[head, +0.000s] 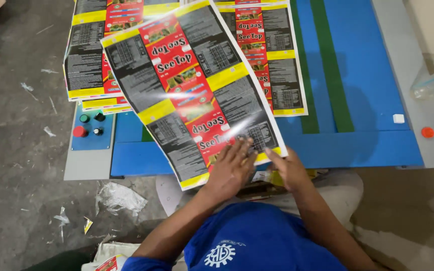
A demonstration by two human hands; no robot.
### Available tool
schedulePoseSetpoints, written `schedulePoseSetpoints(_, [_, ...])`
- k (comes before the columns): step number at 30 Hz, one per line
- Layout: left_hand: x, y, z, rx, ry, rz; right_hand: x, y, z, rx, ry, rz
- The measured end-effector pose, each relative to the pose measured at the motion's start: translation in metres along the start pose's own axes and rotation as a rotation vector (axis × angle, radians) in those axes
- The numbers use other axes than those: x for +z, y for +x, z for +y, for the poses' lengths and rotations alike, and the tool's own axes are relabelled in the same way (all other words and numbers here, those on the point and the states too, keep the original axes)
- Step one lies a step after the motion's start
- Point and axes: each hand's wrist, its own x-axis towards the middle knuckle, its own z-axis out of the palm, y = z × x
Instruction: The person sits on the floor and repeatedly picks up printed sheets from a blue table, folds them in half, and places them onto a growing stack. The sheets feature a red and yellow design with the text 'See Top'.
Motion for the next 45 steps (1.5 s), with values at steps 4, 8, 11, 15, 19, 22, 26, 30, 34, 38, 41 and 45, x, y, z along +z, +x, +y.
schedulePoseSetpoints(4, [-0.027, 0.013, -0.016, 0.111, -0.137, 0.019, -0.031, -0.003, 0.005, 0.015, 0.01, 0.179])
schedulePoseSetpoints(8, [-0.055, 0.025, -0.08, -0.08, -0.098, 0.209, -0.066, -0.021, 0.014, -0.106, 0.131, 0.274])
schedulePoseSetpoints(11, [-0.07, 0.027, -0.146, -0.216, 0.066, 0.222, -0.091, -0.036, 0.02, -0.247, 0.135, 0.308])
schedulePoseSetpoints(15, [-0.07, 0.023, -0.208, -0.284, 0.285, 0.232, -0.145, -0.048, 0.059, -0.176, 0.082, 0.435])
schedulePoseSetpoints(19, [-0.068, 0.019, -0.204, -0.278, 0.338, 0.181, -0.166, -0.062, 0.077, -0.117, 0.08, 0.485])
schedulePoseSetpoints(22, [-0.054, 0.005, -0.206, -0.282, 0.428, 0.143, -0.164, -0.073, 0.077, -0.074, 0.071, 0.546])
schedulePoseSetpoints(26, [-0.063, -0.008, -0.196, -0.275, 0.493, 0.16, -0.163, -0.082, 0.084, -0.016, 0.045, 0.567])
schedulePoseSetpoints(30, [-0.102, 0.004, -0.148, -0.288, 0.397, 0.19, -0.155, -0.089, 0.085, -0.01, 0.022, 0.592])
schedulePoseSetpoints(34, [-0.098, 0.0, -0.117, -0.31, 0.363, 0.206, -0.151, -0.084, 0.097, -0.04, -0.01, 0.561])
schedulePoseSetpoints(38, [-0.09, -0.005, -0.1, -0.348, 0.305, 0.24, -0.147, -0.06, 0.103, -0.022, -0.092, 0.516])
schedulePoseSetpoints(41, [-0.084, -0.005, -0.093, -0.368, 0.259, 0.258, -0.124, -0.034, 0.076, -0.044, -0.193, 0.523])
schedulePoseSetpoints(45, [-0.079, -0.004, -0.092, -0.368, 0.205, 0.278, -0.108, 0.016, 0.044, -0.164, -0.172, 0.481])
